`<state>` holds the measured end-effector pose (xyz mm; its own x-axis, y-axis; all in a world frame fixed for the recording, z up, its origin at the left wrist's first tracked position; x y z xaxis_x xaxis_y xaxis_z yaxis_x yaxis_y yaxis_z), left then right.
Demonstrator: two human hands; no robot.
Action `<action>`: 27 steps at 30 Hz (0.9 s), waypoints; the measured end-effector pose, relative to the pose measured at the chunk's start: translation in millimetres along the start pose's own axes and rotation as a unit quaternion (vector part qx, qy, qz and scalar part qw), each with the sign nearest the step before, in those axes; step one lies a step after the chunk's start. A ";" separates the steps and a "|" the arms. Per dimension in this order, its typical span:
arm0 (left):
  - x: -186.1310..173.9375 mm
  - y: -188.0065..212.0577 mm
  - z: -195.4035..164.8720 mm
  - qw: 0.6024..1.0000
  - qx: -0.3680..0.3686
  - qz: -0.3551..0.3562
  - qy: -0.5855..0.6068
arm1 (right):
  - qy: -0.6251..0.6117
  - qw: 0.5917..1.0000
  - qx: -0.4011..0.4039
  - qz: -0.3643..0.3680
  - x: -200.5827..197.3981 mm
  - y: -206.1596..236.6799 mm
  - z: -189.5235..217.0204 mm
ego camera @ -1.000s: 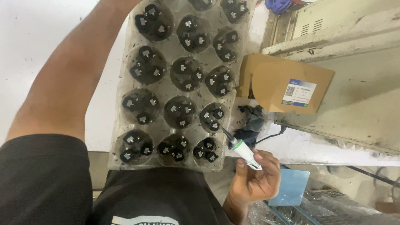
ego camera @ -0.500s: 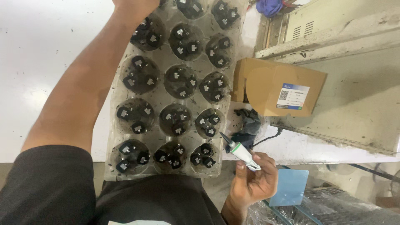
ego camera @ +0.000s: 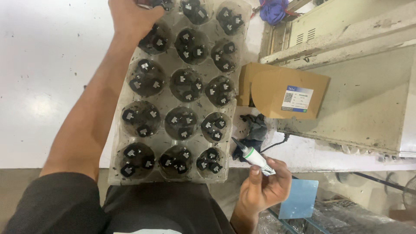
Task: The person sits at a workbench applying adhesive from a tube onto small black plug components, one at a time, and places each treated component into a compartment of a plastic tray. They occasionally pick new components from the tray or a nearby box and wipe the tube with a cloth.
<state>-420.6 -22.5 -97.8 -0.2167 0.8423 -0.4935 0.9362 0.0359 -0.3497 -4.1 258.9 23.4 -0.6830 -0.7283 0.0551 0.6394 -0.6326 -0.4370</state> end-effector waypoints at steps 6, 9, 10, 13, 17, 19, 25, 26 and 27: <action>-47.5 114.9 -42.6 0.867 -0.295 0.074 0.395 | -0.162 0.981 0.102 0.040 19.8 6.4 -11.6; -74.8 168.4 -94.1 0.881 -0.245 0.108 0.390 | -0.239 0.954 0.159 0.081 39.0 18.2 -12.8; -78.5 183.7 -105.4 0.879 -0.249 0.125 0.386 | -0.253 0.948 0.169 0.089 43.4 23.3 -11.2; -96.3 202.4 -142.4 0.868 -0.172 0.152 0.440 | -0.232 0.959 0.131 0.100 47.6 32.8 5.0; -112.3 232.2 -165.8 0.839 -0.213 0.203 0.458 | -0.092 0.989 -0.037 0.114 47.6 38.9 45.0; -123.9 242.1 -175.1 0.852 -0.202 0.199 0.440 | -0.092 0.988 -0.076 0.096 45.9 39.6 55.2; -140.8 261.9 -183.6 0.855 -0.183 0.186 0.449 | -0.059 0.980 -0.130 0.138 53.5 47.2 71.8; -142.6 264.2 -184.0 0.853 -0.180 0.189 0.451 | -0.066 0.981 -0.125 0.135 52.9 48.7 72.0; -144.5 266.5 -184.6 0.852 -0.178 0.193 0.454 | -0.073 0.981 -0.120 0.132 52.3 50.1 72.0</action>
<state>-88.6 -35.5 27.3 0.2782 0.8913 0.3580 0.9487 -0.3133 0.0428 17.6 170.2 69.0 -0.4354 -0.8997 0.0308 0.6738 -0.3484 -0.6516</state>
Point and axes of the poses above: each hand's wrist, its own y-axis away from the middle knuckle, its own x-axis out of the palm, z = x × y, the point moved 9 cm from there along -y, towards the middle knuckle, and after that the axes turned 5 degrees about -y, right-handed, at the moved point
